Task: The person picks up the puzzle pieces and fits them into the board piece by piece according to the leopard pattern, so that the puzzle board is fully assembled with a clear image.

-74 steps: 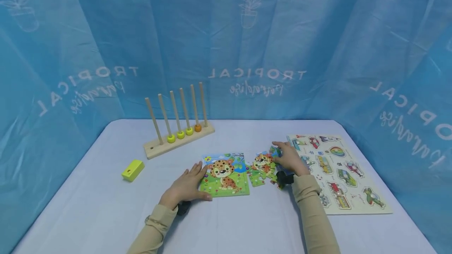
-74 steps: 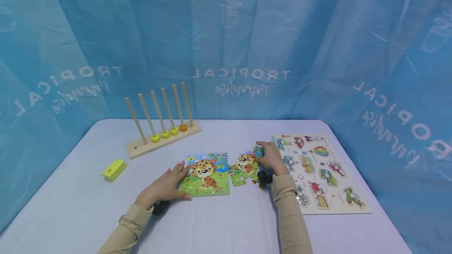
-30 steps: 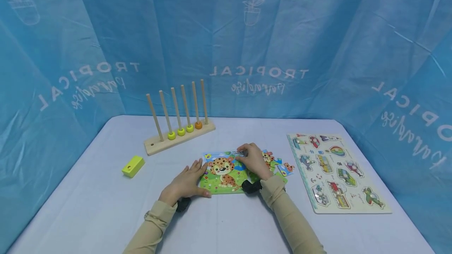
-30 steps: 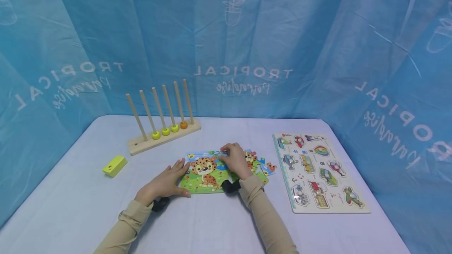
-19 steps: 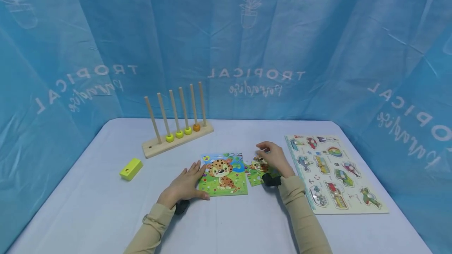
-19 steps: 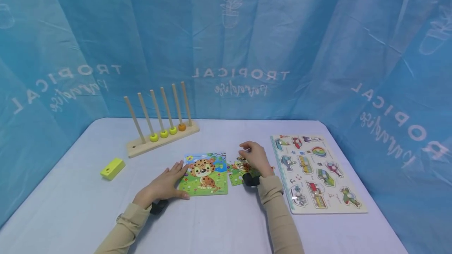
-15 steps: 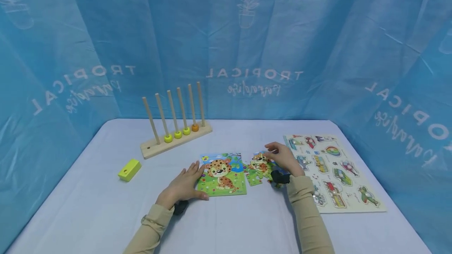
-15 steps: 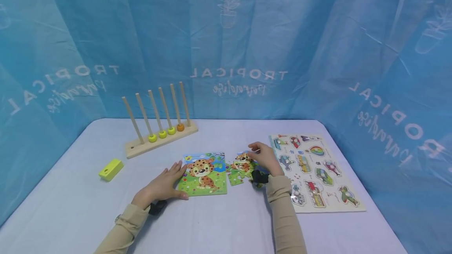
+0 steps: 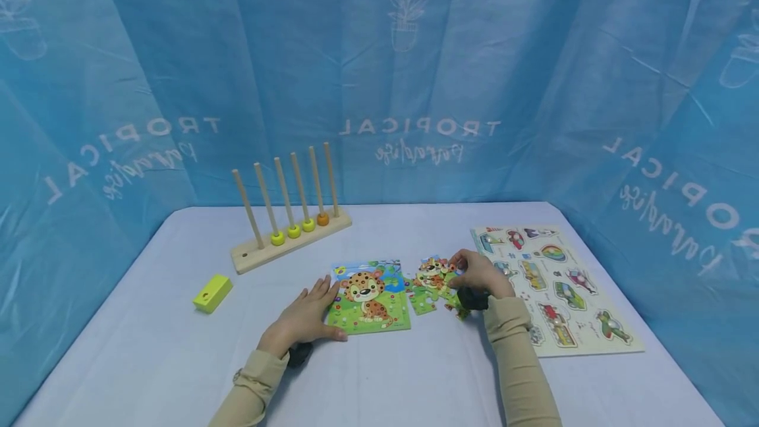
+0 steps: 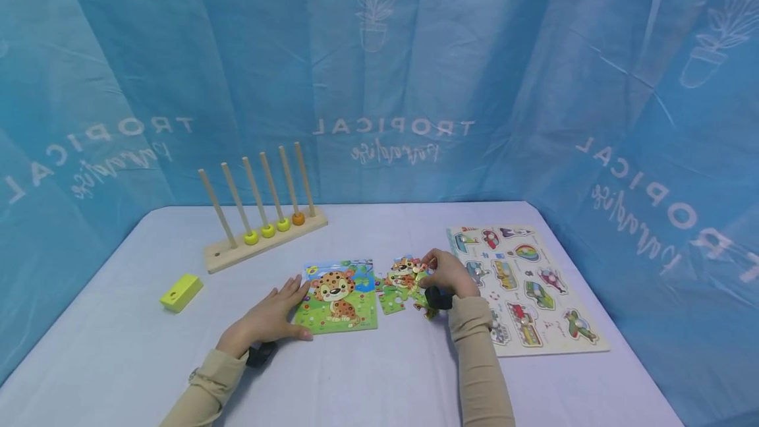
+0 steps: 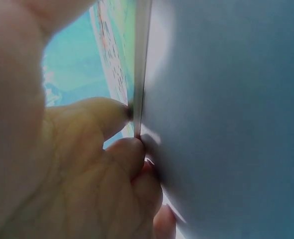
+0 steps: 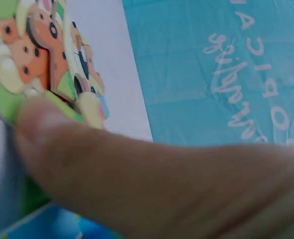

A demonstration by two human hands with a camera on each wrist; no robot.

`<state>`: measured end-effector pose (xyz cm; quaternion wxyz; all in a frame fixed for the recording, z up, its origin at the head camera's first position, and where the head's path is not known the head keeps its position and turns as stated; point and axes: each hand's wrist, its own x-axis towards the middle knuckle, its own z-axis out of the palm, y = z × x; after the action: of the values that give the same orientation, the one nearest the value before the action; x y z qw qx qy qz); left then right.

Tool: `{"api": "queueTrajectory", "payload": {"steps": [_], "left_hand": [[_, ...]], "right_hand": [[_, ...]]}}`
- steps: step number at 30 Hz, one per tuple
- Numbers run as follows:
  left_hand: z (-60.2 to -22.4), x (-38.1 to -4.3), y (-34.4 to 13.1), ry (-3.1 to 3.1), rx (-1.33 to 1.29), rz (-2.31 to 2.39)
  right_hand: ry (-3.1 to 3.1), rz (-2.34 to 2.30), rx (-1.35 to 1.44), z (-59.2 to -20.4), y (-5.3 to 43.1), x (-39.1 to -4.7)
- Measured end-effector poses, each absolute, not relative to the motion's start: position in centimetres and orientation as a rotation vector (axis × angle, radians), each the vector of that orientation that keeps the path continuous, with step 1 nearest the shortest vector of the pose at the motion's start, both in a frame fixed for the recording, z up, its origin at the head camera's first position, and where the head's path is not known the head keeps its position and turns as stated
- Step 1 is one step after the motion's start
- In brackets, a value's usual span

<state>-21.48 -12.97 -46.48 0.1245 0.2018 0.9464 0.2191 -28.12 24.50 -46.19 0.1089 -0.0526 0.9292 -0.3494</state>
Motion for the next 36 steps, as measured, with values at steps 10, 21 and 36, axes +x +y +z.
{"api": "queueTrajectory", "payload": {"steps": [10, 21, 36], "left_hand": [[-46.6, -21.4, -13.1, 2.770, 0.582, 0.621], [-46.7, -21.5, -13.0, 2.766, 0.588, 0.620], [-46.2, -21.2, -13.0, 2.760, 0.590, 0.640]], "right_hand": [[2.746, -1.267, -0.201, -45.6, 23.4, -28.0], [2.641, -1.246, -0.556, -46.0, 14.9, -26.9], [2.816, -0.974, -0.571, -47.3, 12.3, -26.8]]}}
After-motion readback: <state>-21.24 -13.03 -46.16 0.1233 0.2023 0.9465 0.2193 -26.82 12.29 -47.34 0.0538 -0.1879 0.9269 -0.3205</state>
